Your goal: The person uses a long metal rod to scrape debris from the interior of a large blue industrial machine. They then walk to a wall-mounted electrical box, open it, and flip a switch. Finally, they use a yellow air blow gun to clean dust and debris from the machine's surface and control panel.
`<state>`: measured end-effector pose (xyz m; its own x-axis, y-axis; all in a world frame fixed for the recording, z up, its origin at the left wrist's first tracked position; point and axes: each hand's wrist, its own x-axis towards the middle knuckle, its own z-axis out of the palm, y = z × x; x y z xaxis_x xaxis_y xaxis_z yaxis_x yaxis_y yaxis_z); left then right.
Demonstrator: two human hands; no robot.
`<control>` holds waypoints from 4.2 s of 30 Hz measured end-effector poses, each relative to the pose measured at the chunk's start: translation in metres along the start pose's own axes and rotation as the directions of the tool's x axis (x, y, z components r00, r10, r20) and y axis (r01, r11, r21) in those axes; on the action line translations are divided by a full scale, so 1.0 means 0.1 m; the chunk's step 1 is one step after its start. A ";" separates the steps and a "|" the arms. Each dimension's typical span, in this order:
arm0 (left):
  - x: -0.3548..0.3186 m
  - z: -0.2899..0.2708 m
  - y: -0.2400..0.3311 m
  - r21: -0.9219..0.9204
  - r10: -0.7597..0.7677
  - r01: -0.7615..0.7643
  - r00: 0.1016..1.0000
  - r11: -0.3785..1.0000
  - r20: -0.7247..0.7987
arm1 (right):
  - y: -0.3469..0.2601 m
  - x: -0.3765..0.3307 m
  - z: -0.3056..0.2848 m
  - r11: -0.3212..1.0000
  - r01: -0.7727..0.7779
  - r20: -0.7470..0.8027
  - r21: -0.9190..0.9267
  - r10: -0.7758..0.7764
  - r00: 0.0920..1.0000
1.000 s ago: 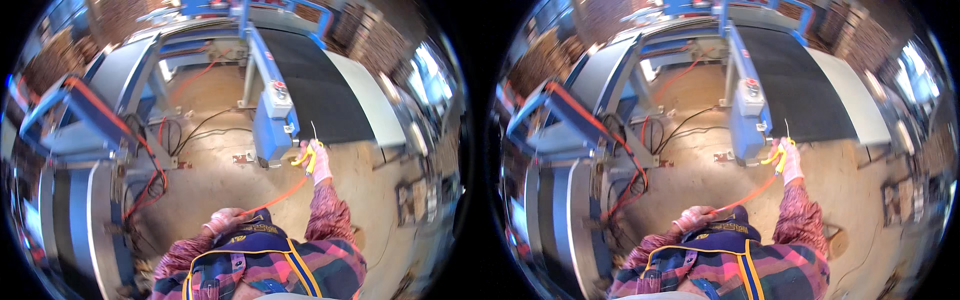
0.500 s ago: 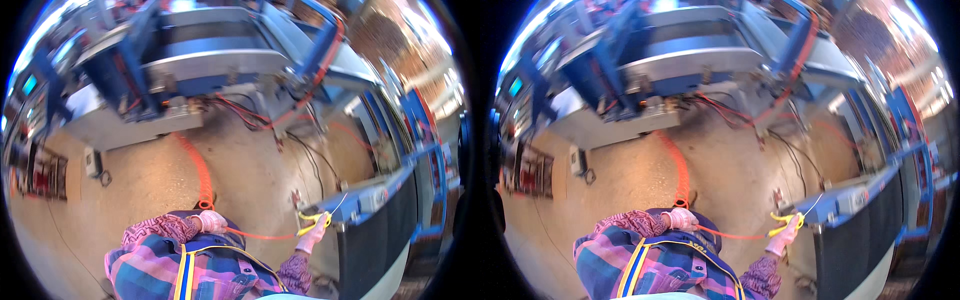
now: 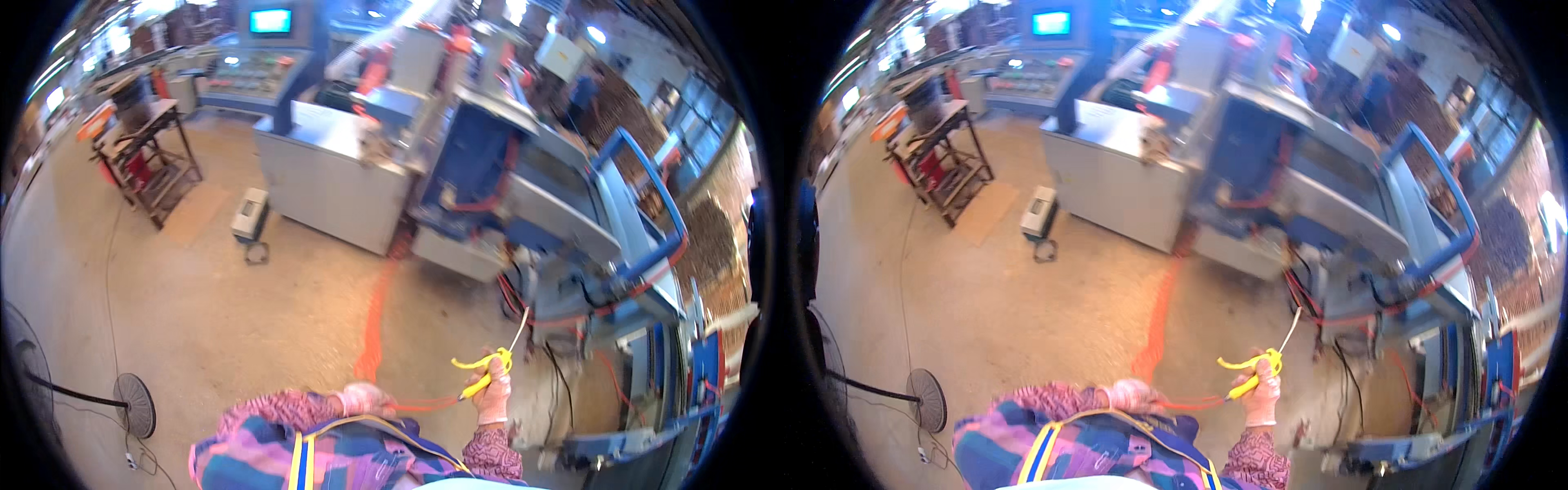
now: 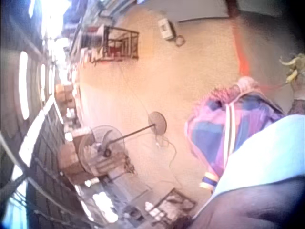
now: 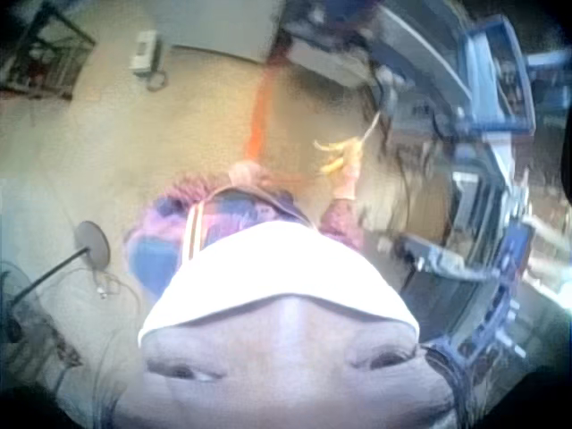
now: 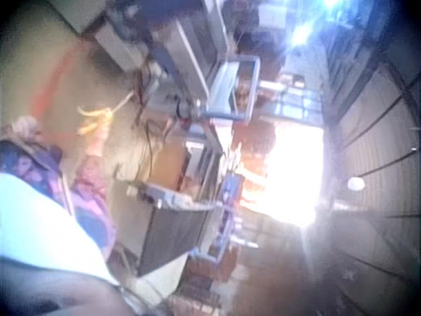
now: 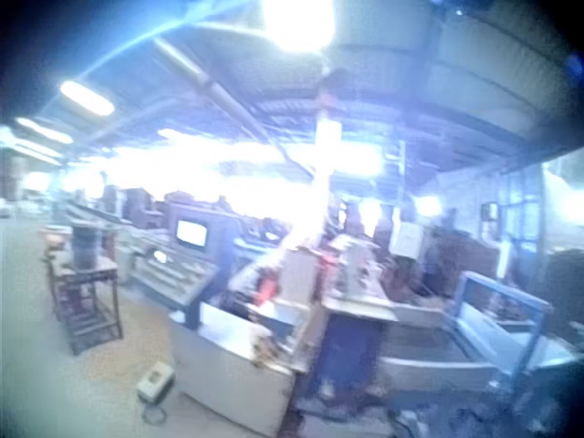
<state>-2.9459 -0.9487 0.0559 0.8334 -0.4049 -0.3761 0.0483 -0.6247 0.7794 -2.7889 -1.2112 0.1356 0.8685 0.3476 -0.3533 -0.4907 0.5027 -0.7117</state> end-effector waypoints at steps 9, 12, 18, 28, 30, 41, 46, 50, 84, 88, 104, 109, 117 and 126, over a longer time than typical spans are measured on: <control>-2.65 -1.63 -1.14 -0.243 -0.229 0.021 0.419 0.970 -0.879 | 2.72 0.46 3.78 0.517 0.715 0.882 -0.471 0.252 0.399; -3.15 -1.61 -1.80 -0.228 -0.233 0.057 0.362 0.972 -0.903 | 3.10 0.29 4.79 0.407 0.747 0.819 -0.525 0.481 0.313; -3.66 -1.90 -2.39 -0.602 -0.614 -0.302 0.067 0.739 -0.787 | 4.06 0.61 5.79 0.438 0.736 0.726 -0.516 0.679 0.104; -4.86 -3.30 -3.81 -0.508 -0.570 0.510 -0.042 0.694 -0.821 | 5.47 1.48 7.87 0.592 0.509 0.612 -0.625 0.776 -0.150; -5.05 -3.59 -4.20 -0.490 -0.601 0.569 0.008 0.660 -0.799 | 5.56 1.62 8.30 0.499 0.661 0.587 -0.560 0.802 -0.109; -6.22 -5.62 -6.29 -0.571 -0.574 0.062 0.124 0.819 -0.810 | 7.42 2.51 10.18 0.734 0.536 0.864 -0.418 0.503 -0.015; -6.64 -6.77 -6.73 -0.477 -0.475 -0.792 0.275 0.381 -0.836 | 7.22 2.89 11.44 0.731 0.115 0.735 -0.672 0.640 0.225; -6.38 -7.37 -7.22 -0.742 -0.394 -0.580 0.629 0.336 -0.670 | 7.39 3.23 12.45 0.741 0.424 0.825 -0.521 0.308 0.475; -4.07 -13.52 -10.46 -0.899 -0.219 -0.166 0.937 0.404 -0.272 | 5.76 10.89 11.96 0.632 0.578 -0.355 0.516 -0.456 0.816; -3.48 -14.16 -10.44 -0.881 -0.095 -0.076 0.986 0.467 -0.136 | 5.50 10.64 12.00 0.890 0.407 -0.662 0.203 -0.182 0.728; -0.70 -15.16 -9.00 -0.416 -0.084 0.199 0.957 0.887 0.278 | 3.57 12.14 10.23 0.873 -0.146 -0.637 -0.466 -0.217 0.739; -0.36 -15.24 -8.96 -0.257 -0.107 0.225 0.909 0.940 0.404 | 3.54 12.13 10.28 0.869 -0.231 -0.681 -0.437 -0.152 0.716; -0.11 -15.43 -8.96 -0.371 0.074 0.100 0.901 0.923 0.428 | 4.05 12.02 10.30 0.757 -0.436 -0.626 -0.487 0.047 0.779; 0.01 -15.51 -8.59 -0.180 -0.114 0.230 0.862 0.956 0.494 | 3.90 11.54 9.48 0.853 -0.412 -0.899 -0.320 -0.136 0.416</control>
<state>-2.1331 0.6234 0.1630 0.4408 -0.6078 -0.6605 0.3368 -0.5700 0.7494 -2.0438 0.1359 0.0258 0.4909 -0.6351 -0.5963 -0.7544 0.0325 -0.6556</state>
